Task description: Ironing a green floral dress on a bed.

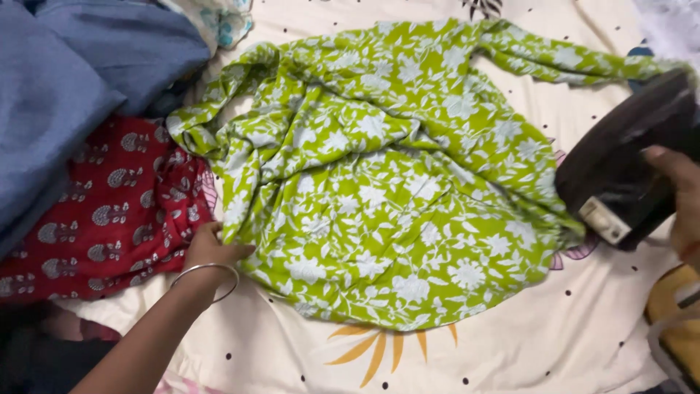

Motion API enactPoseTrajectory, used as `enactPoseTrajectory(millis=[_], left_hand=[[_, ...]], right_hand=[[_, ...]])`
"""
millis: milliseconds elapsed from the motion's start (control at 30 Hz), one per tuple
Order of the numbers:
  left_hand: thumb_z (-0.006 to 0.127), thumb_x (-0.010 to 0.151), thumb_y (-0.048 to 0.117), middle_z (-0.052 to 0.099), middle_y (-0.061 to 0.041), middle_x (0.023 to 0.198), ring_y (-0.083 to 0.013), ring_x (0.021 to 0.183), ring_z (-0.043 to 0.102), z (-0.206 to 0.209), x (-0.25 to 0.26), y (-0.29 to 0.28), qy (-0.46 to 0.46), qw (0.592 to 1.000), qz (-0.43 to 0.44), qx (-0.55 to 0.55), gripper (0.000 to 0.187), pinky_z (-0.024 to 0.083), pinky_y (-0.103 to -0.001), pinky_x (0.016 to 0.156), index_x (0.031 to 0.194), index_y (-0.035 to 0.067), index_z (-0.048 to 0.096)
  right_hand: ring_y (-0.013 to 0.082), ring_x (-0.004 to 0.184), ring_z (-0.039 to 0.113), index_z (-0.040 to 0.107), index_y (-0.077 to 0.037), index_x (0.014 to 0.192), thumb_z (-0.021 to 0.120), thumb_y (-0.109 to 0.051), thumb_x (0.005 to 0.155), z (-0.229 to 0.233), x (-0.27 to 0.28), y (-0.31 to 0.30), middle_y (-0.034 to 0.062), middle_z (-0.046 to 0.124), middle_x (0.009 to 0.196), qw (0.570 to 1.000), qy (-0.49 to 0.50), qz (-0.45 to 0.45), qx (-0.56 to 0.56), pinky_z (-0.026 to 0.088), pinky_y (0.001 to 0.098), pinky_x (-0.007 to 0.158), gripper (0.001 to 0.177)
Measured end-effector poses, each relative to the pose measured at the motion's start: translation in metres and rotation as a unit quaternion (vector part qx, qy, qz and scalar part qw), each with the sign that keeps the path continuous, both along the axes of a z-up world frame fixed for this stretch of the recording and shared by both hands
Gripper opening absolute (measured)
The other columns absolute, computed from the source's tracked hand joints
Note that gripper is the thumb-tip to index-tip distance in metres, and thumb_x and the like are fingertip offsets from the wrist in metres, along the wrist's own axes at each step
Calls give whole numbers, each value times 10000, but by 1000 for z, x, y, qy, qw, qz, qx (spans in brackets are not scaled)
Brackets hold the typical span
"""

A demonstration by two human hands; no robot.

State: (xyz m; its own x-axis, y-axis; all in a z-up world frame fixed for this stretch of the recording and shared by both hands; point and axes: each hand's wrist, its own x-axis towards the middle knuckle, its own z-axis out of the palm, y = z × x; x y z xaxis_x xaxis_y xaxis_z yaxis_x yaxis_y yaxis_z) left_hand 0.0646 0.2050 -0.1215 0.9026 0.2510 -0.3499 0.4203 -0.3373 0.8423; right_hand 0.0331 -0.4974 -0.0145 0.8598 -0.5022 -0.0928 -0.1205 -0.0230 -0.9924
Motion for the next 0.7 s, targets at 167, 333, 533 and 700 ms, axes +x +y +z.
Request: enactPoseTrajectory(millis=[167,333,533,700], left_hand=[[804,762,71,762,-131,968,-210,755,698,28,-19,-3,68,998,-1,-14,483,546,-369,680,1218,-7,666],[815,829,185,752,-114,916,-167,671,640,49,-28,-17,81,993,-21,-88,373,494,-325,578,1124,-20,714],[824,822,303,655,-43,806,-125,609,534,53,-29,-17,82,990,-14,-112,440,443,-299,529,1109,1,682],[748,864,431,611,-2,789,-105,607,549,42,-22,-10,117,980,61,-151,449,476,-286,544,1135,80,676]], right_hand=[[165,867,692,639,-77,1132,779,-127,938,-21,-7,13,38,673,1058,994,-36,-20,-100,588,343,795,244],[211,750,666,629,-16,1168,811,-194,971,39,-20,76,116,678,974,953,43,-41,-297,543,368,656,322],[276,652,754,792,26,1110,798,-159,904,52,-27,66,181,792,827,921,83,152,-348,613,394,621,276],[253,683,776,821,-71,1137,774,-312,873,128,-41,184,136,783,828,852,219,183,-439,618,378,654,361]])
